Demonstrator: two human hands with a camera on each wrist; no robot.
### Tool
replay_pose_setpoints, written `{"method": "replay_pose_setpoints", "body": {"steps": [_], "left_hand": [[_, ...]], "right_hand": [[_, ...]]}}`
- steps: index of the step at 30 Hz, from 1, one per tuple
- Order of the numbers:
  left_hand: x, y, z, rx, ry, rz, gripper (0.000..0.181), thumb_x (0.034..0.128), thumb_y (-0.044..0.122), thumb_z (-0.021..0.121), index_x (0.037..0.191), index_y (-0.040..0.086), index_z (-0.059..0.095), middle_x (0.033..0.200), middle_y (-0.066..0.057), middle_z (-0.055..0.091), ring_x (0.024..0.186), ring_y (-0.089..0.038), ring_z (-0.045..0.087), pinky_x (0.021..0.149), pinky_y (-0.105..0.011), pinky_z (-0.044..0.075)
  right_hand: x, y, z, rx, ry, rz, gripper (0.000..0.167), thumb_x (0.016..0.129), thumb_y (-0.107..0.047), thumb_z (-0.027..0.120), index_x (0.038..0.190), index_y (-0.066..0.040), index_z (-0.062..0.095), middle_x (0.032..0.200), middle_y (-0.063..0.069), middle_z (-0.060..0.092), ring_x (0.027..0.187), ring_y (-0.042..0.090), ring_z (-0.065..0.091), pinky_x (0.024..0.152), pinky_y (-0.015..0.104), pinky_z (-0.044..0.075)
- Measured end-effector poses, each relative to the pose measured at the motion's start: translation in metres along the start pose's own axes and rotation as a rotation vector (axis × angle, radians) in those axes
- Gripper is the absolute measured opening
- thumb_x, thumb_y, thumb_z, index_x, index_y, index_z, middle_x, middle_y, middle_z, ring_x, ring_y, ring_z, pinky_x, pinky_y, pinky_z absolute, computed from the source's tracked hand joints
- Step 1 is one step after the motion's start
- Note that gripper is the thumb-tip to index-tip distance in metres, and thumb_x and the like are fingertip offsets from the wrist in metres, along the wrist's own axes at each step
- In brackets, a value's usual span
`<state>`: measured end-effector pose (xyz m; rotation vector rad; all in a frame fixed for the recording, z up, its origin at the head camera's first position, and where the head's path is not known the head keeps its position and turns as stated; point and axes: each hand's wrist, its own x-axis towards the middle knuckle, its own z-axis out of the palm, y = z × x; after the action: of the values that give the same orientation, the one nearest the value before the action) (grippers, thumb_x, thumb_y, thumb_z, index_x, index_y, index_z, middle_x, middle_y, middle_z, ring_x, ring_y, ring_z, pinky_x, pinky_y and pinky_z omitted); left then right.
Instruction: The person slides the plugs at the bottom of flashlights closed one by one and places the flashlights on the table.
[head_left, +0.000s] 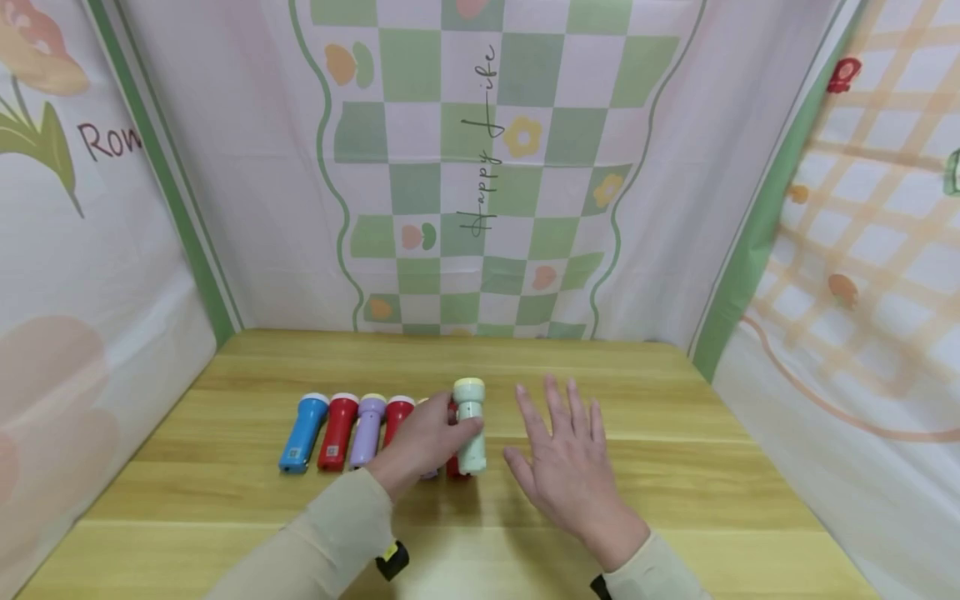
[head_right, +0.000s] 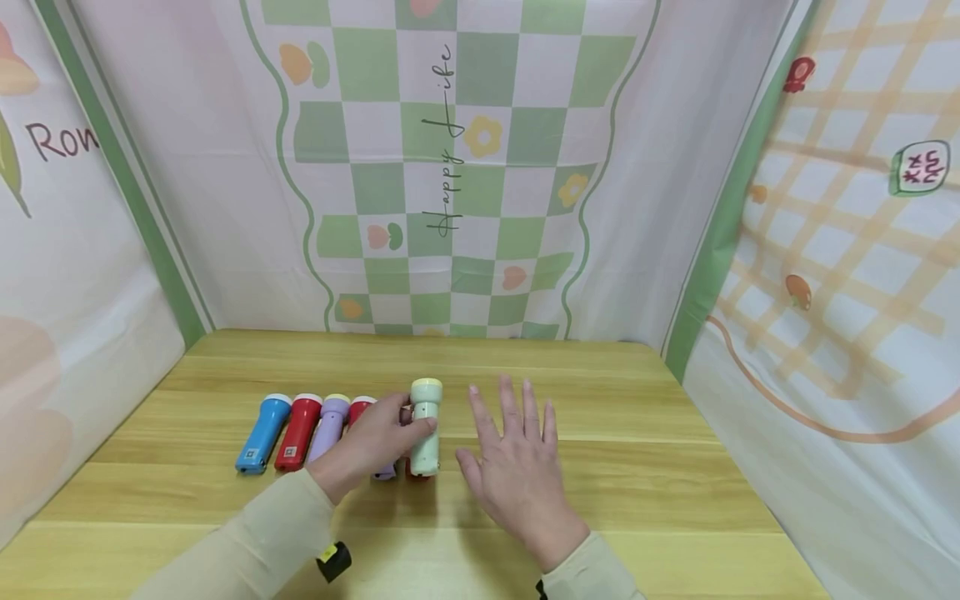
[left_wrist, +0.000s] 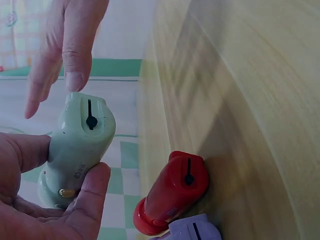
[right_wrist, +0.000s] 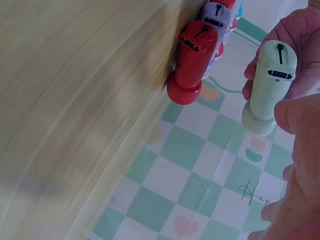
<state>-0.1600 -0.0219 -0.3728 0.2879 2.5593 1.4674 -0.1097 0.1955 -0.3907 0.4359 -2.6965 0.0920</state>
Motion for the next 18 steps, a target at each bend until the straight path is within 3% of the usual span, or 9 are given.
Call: {"method": "replay_pose_setpoints", "body": {"steps": [8, 14, 18], "left_hand": [[0.011, 0.0, 0.012, 0.088, 0.005, 0.081, 0.034, 0.0985, 0.034, 0.069, 0.116, 0.006, 0.059, 0.097, -0.004, 0.066, 0.081, -0.019, 0.064, 0.071, -0.032, 0.056], [0.017, 0.002, 0.022, 0.077, -0.024, 0.051, 0.034, 0.1003, 0.032, 0.069, 0.12, 0.007, 0.057, 0.097, -0.005, 0.065, 0.082, -0.02, 0.063, 0.075, -0.035, 0.058], [0.02, 0.003, 0.029, 0.09, -0.025, 0.066, 0.028, 0.0999, 0.029, 0.069, 0.113, 0.007, 0.057, 0.092, -0.007, 0.064, 0.073, -0.019, 0.062, 0.067, -0.033, 0.055]], "right_hand": [[-0.001, 0.008, 0.003, 0.022, -0.065, 0.064, 0.081, 0.102, -0.065, 0.048, 0.167, -0.023, 0.025, 0.172, 0.024, 0.015, 0.157, 0.051, 0.01, 0.12, 0.075, 0.015], [-0.002, 0.011, 0.003, 0.037, -0.064, 0.084, 0.08, 0.103, -0.067, 0.045, 0.167, -0.023, 0.026, 0.172, 0.024, 0.015, 0.157, 0.05, 0.01, 0.121, 0.075, 0.014], [-0.002, 0.01, 0.002, 0.035, -0.057, 0.086, 0.079, 0.103, -0.066, 0.046, 0.166, -0.022, 0.028, 0.171, 0.025, 0.018, 0.157, 0.05, 0.013, 0.12, 0.075, 0.016]]}}
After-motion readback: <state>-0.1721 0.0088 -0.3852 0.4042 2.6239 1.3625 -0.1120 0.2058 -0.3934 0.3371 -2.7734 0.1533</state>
